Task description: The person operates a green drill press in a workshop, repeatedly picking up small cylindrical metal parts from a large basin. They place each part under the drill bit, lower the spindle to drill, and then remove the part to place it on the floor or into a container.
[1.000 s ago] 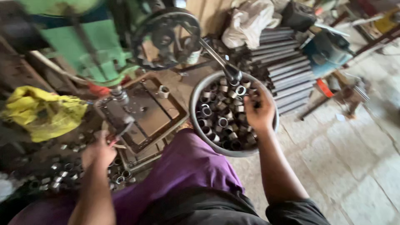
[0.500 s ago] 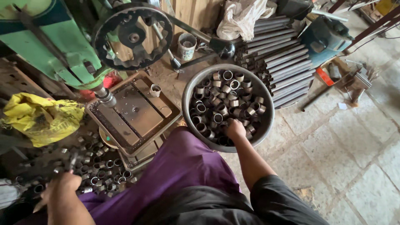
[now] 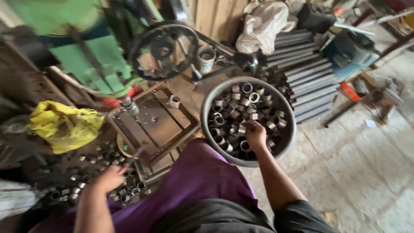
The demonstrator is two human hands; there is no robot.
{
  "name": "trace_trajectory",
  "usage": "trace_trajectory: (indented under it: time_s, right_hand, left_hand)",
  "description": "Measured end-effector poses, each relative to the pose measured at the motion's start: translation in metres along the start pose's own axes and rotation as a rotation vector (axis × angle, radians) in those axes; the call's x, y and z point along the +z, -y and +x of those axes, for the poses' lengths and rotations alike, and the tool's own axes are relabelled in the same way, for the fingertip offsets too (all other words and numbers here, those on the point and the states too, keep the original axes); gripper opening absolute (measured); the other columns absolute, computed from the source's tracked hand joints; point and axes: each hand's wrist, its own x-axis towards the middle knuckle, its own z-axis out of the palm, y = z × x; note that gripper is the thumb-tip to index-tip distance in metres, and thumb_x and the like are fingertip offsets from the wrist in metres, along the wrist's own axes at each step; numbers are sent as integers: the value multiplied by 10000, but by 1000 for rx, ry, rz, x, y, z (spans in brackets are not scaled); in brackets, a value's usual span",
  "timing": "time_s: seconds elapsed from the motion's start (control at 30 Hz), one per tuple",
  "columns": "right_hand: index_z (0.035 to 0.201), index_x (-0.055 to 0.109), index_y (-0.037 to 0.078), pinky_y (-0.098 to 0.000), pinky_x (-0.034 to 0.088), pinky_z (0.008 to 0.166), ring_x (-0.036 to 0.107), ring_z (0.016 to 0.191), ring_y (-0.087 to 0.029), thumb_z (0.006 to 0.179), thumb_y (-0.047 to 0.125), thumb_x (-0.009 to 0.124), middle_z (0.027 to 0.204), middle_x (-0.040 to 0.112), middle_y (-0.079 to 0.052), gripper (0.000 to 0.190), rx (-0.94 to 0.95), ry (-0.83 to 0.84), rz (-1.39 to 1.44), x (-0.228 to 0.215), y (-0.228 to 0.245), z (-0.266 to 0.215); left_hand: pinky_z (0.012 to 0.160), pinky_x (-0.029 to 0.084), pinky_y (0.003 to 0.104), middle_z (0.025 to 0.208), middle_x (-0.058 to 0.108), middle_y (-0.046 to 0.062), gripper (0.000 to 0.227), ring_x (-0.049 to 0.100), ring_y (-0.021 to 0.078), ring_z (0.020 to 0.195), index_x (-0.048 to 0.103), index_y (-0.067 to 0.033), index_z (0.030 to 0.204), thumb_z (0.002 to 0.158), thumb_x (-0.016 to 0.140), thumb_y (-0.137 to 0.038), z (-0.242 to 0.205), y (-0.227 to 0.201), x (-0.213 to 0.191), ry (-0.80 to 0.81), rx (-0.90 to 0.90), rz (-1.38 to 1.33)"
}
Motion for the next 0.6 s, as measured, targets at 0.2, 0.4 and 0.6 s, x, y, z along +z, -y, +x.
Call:
trace_trajectory:
  time_s: [0.2,0.4,0.6]
  right_hand:
    - [927,769,39,-311,572,780,707,901,-201,808,-144,608,1011,746,-126,272,-439,336,43,49,47,-9]
    - [874,758,41,-326,603,888,749,1028,-263,761,-147,624,1102,760,-116,257,-723,558,7,101,109,-25]
    - [867,759,50,-329,608,880,754,1023,-252,750,-122,663,1113,766,-96,229,-745,643,-44,116,125,-34]
  left_hand:
    - [936,536,381,1203,740,107,443,694,244,1107,701,-188,1253,875,545,-18,-24,-95,33,52,542,-65]
    - [891,525,417,1114,747,132,225,689,300,1047,700,-145,1148,936,623,-147,-71,-153,24,30,592,-3]
    - [822,541,428,1055,735,132,342,688,322,995,661,-102,1110,788,607,2,-67,-145,21,-39,565,-26]
